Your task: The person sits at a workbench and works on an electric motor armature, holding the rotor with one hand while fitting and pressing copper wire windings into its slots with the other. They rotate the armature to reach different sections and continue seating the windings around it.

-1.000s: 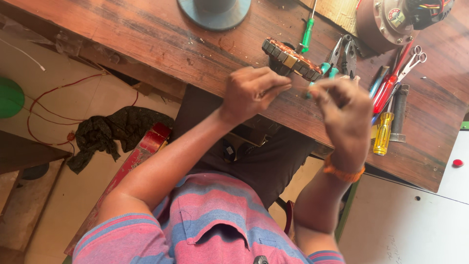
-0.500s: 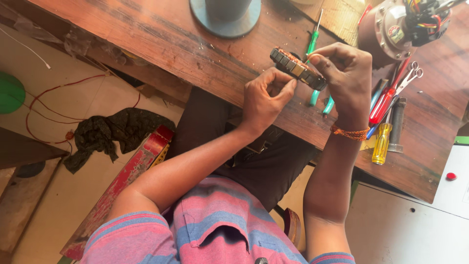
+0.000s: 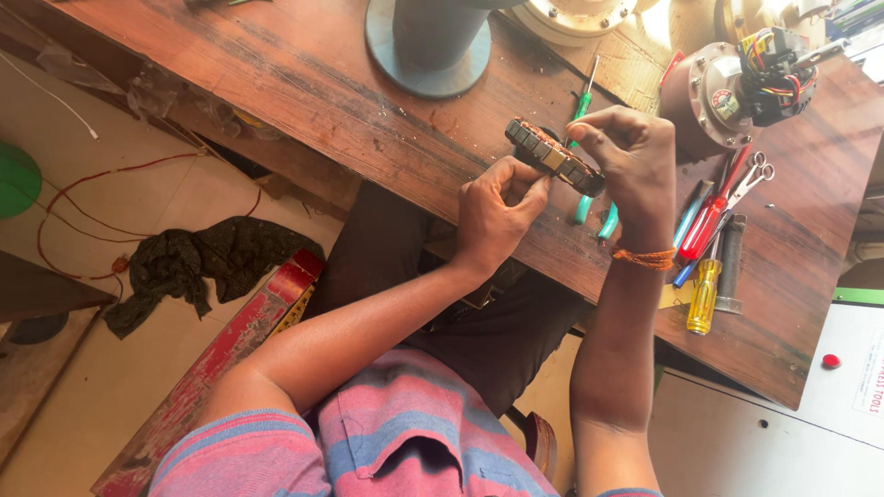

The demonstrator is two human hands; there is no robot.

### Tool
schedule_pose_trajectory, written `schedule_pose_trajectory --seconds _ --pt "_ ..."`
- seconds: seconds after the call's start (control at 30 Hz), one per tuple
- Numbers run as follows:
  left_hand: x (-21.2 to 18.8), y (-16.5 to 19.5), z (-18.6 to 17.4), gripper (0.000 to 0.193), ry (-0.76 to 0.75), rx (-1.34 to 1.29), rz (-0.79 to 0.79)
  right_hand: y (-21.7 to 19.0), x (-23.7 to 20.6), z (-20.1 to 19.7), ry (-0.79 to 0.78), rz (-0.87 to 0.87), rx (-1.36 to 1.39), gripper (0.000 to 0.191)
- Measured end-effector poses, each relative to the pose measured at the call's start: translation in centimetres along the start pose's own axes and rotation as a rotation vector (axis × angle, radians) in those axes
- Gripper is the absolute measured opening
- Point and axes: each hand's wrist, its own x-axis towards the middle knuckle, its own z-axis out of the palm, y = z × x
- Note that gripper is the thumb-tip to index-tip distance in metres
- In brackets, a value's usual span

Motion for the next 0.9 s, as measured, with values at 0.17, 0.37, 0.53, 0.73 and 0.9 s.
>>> schedule_pose_trajectory --seconds 0.17,0.37,0.53,0.73,0.9 --pt "-0.3 0.9 -0.3 0.010 -0.066 0.066 -0.074 1.4 -0.9 0.5 0.182 0.051 -0.054 0.011" --pt "2.1 3.4 -3.0 0.052 -0.219 0.533 1.012 3.0 -3.8 -0.9 0.373 0.231 0.273 0.015" --pt "8.0 3.7 -3.4 0.083 -0.581 0.481 1.068 2.8 -6.4 -1.9 0.382 0.201 0.412 0.014" --pt "8.3 2.9 -3.6 0.085 -0.697 0.443 0.838 0.9 -10.1 -1.3 0.302 0.167 0.285 0.011" --pt "8.2 2.3 -3.4 0.069 -0.624 0.478 0.868 0.5 -10.3 2.4 0.325 0.117 0.005 0.007"
